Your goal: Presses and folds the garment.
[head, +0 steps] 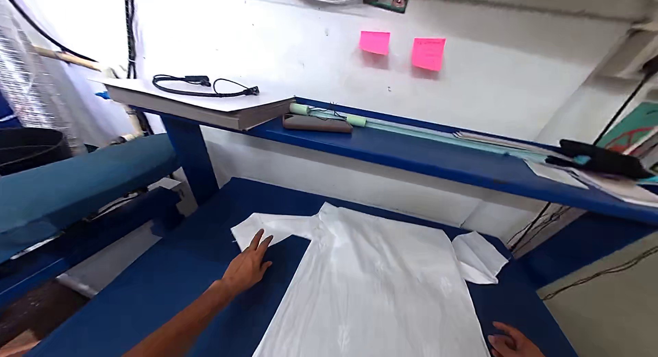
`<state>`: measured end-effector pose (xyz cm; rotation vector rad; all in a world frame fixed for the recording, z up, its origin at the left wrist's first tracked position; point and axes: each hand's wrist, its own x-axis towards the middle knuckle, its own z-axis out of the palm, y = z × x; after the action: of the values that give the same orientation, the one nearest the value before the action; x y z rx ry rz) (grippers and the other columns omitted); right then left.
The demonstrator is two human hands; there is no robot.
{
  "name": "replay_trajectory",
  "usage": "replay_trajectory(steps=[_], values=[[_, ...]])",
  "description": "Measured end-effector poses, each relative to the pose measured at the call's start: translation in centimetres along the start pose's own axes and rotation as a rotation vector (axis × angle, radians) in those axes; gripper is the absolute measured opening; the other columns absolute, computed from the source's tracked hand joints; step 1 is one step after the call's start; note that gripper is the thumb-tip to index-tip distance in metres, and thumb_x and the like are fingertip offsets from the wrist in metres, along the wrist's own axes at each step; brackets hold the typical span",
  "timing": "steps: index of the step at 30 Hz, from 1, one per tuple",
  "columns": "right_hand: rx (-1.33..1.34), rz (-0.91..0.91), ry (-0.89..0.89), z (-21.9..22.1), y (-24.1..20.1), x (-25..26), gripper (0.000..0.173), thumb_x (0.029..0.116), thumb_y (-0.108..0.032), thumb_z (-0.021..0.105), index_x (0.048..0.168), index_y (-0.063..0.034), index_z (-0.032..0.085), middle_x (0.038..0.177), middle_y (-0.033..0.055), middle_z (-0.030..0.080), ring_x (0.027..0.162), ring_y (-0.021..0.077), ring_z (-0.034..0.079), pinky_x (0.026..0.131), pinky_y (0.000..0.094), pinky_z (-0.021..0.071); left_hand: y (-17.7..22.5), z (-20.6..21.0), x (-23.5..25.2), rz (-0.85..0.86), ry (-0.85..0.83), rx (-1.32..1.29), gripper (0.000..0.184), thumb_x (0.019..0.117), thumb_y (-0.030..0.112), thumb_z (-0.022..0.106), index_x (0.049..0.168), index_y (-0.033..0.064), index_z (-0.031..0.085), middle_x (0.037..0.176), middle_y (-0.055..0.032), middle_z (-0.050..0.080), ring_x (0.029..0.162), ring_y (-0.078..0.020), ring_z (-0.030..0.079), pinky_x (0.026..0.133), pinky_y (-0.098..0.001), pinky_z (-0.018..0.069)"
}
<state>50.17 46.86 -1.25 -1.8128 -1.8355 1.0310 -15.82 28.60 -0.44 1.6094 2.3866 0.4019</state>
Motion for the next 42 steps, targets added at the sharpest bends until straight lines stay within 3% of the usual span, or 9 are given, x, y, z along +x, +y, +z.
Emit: replay_trajectory(steps=[3, 7, 13, 19, 24, 32, 35, 37, 42], values=[[-0.449, -0.165, 0.131, -0.5, -1.6, 7.2, 0.06, 0.0912, -0.011, 0.073, 0.148, -0.004, 0.052, 0.141, 0.031, 0.055, 0.122, 0.0491, 0.06, 0.099, 0.0657, 0.0493, 0.7, 0.6, 7.0, -0.003, 0.023, -0.01, 0.083, 0.0953, 0.025, 0.073, 0.164, 0.0148, 0.027, 0.169, -0.0207, 0.021, 0.113, -0.0461, 0.066, 0.09, -0.0618, 0.0566], [-0.7, -0.145, 0.152, -0.8, -4.6, 13.6, 0.072, 0.0931, -0.012, 0.071, 0.158, -0.0218, 0.041, 0.161, 0.0217, 0.038, 0.122, 0.0469, 0.062, 0.092, 0.063, 0.0548, 1.1, 0.9, 13.2, -0.099, -0.12, 0.087, 0.086, 0.0949, 0.033, 0.074, 0.164, 0.0163, 0.025, 0.152, -0.0278, 0.045, 0.12, -0.0483, 0.062, 0.096, -0.0654, 0.0515], [-0.694, -0.002, -0.006, -2.1, -5.0, 22.2, 0.039, 0.1006, -0.036, 0.064, 0.126, -0.0063, 0.067, 0.128, 0.0242, 0.066, 0.122, 0.043, 0.061, 0.1, 0.0648, 0.0474, 1.5, 0.0, 19.3, -0.149, -0.191, 0.141, 0.033, 0.1044, 0.029, 0.059, 0.125, 0.0034, 0.065, 0.116, -0.0248, 0.07, 0.113, -0.0445, 0.066, 0.095, -0.0654, 0.05], [-0.524, -0.105, 0.377, -5.3, -15.7, 28.1, 0.034, 0.1016, -0.031, 0.063, 0.116, -0.0005, 0.07, 0.113, 0.0327, 0.067, 0.108, 0.0538, 0.064, 0.084, 0.0741, 0.0476, 7.8, -3.4, 27.2, -0.333, 0.121, -0.298, 0.033, 0.1043, 0.014, 0.054, 0.127, -0.0089, 0.059, 0.113, -0.0327, 0.068, 0.103, -0.0481, 0.069, 0.094, -0.0678, 0.0507], [-0.558, -0.2, 0.591, -6.4, -21.3, 29.0, 0.047, 0.1039, -0.027, 0.059, 0.136, 0.0068, 0.058, 0.14, 0.0366, 0.054, 0.135, 0.0536, 0.048, 0.106, 0.0725, 0.0365, 11.8, -6.7, 30.9, -0.197, 0.517, -0.198, 0.041, 0.0995, 0.014, 0.064, 0.129, -0.0142, 0.058, 0.133, -0.0409, 0.055, 0.13, -0.0577, 0.05, 0.105, -0.077, 0.0337], [-0.432, -0.378, 0.295, -6.5, -16.4, 26.4, 0.072, 0.0915, -0.008, 0.074, 0.155, -0.0042, 0.04, 0.153, 0.0323, 0.04, 0.127, 0.0527, 0.055, 0.097, 0.068, 0.0509, 5.9, -3.7, 23.9, 0.195, 0.118, 0.023, 0.073, 0.0954, 0.0, 0.068, 0.159, 0.0045, 0.032, 0.16, -0.0329, 0.03, 0.123, -0.0591, 0.056, 0.092, -0.0765, 0.0477], [-0.302, -0.152, 0.181, -3.4, -11.2, 20.9, 0.036, 0.1055, -0.027, 0.057, 0.13, -0.0014, 0.063, 0.119, 0.0258, 0.066, 0.101, 0.0426, 0.068, 0.085, 0.0634, 0.0556, 2.7, -0.1, 16.5, 0.09, 0.168, -0.076, 0.043, 0.0985, 0.012, 0.068, 0.139, 0.0004, 0.056, 0.138, -0.0302, 0.055, 0.102, -0.0487, 0.068, 0.087, -0.0697, 0.054], [-0.179, 0.06, -0.05, -0.6, -8.2, 18.2, 0.053, 0.108, -0.048, 0.046, 0.124, 0.0002, 0.063, 0.108, 0.0216, 0.069, 0.091, 0.0342, 0.069, 0.08, 0.054, 0.0575, 2.6, 1.9, 13.1, -0.069, 0.038, -0.123, 0.035, 0.1044, 0.028, 0.061, 0.126, 0.0005, 0.066, 0.117, -0.026, 0.068, 0.099, -0.0439, 0.07, 0.089, -0.0676, 0.0538], [-0.493, -0.068, -0.061, 5.1, -6.4, 16.6, 0.047, 0.0986, -0.042, 0.067, 0.115, 0.0022, 0.066, 0.118, 0.029, 0.062, 0.11, 0.0457, 0.061, 0.092, 0.0661, 0.0487, 9.6, 3.8, 11.4, -0.187, -0.165, -0.104, 0.048, 0.1016, 0.047, 0.059, 0.119, 0.0037, 0.068, 0.119, -0.0209, 0.068, 0.113, -0.0401, 0.066, 0.096, -0.0655, 0.0507]])
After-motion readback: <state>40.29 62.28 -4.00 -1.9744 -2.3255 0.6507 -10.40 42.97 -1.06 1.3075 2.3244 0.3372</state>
